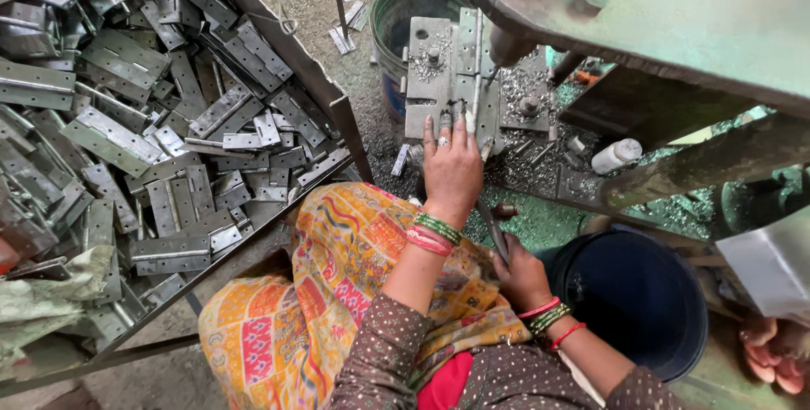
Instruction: The person operates a manual punching machine to process metal hinge components. They pick up a hinge from a nearby bin, place it into the machine's jig, and pull a lever to activate the punch. After each cycle, the processed hinge is removed and returned to the bin. The person repeats this sequence continuously.
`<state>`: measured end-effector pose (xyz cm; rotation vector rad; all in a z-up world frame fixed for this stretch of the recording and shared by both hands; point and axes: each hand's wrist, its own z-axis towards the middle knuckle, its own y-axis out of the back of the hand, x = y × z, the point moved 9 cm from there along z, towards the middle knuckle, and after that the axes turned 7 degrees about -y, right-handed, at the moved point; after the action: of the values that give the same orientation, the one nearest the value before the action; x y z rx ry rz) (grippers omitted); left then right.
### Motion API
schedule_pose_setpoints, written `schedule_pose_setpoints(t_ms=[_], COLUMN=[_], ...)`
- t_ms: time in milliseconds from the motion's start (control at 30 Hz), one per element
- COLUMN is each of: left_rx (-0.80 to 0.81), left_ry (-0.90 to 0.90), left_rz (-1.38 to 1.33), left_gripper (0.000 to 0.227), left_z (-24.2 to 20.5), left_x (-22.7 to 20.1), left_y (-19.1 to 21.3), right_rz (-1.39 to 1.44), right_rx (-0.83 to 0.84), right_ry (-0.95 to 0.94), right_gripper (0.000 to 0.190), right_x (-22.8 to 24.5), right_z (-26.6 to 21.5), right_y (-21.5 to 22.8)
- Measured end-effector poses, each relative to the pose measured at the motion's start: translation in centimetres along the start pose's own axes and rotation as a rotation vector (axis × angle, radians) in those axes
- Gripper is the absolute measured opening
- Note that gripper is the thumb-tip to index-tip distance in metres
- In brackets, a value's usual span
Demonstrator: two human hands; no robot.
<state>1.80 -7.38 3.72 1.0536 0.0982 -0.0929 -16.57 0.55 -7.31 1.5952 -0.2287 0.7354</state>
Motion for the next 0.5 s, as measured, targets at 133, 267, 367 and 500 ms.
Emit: schedule_pose_setpoints(t_ms=[133,267,367,500], left_rx=[-0.04,-0.106,-0.005,-0.032], left_ry=[-0.031,-0.029,-0.037,-0.04], left_rz=[0.02,0.012,0.009,-0.005], left_gripper=[0.035,0.041,0.036,0.039], left_z=[-1.0,-1.5,-2.5,-1.5], left_x=[-0.5,-0.5,-0.7,-0.4], left_y=[1.0,2.0,1.0,1.0], right_rz=[-0.056,-0.259,-0.327,-0.271], right_rx=[0.166,0.31,0.31,0.239], right_ry=[-0.147,-0.203,-0.154,-0.129], right_gripper=[0.039,0.04,0.043,0.045], right_x=[-3.7,-4.4,-4.1,-3.9], right_z=[-0.5,2.4,3.4,3.1], right_y=[-3.4,-2.3,-0.7,-1.4])
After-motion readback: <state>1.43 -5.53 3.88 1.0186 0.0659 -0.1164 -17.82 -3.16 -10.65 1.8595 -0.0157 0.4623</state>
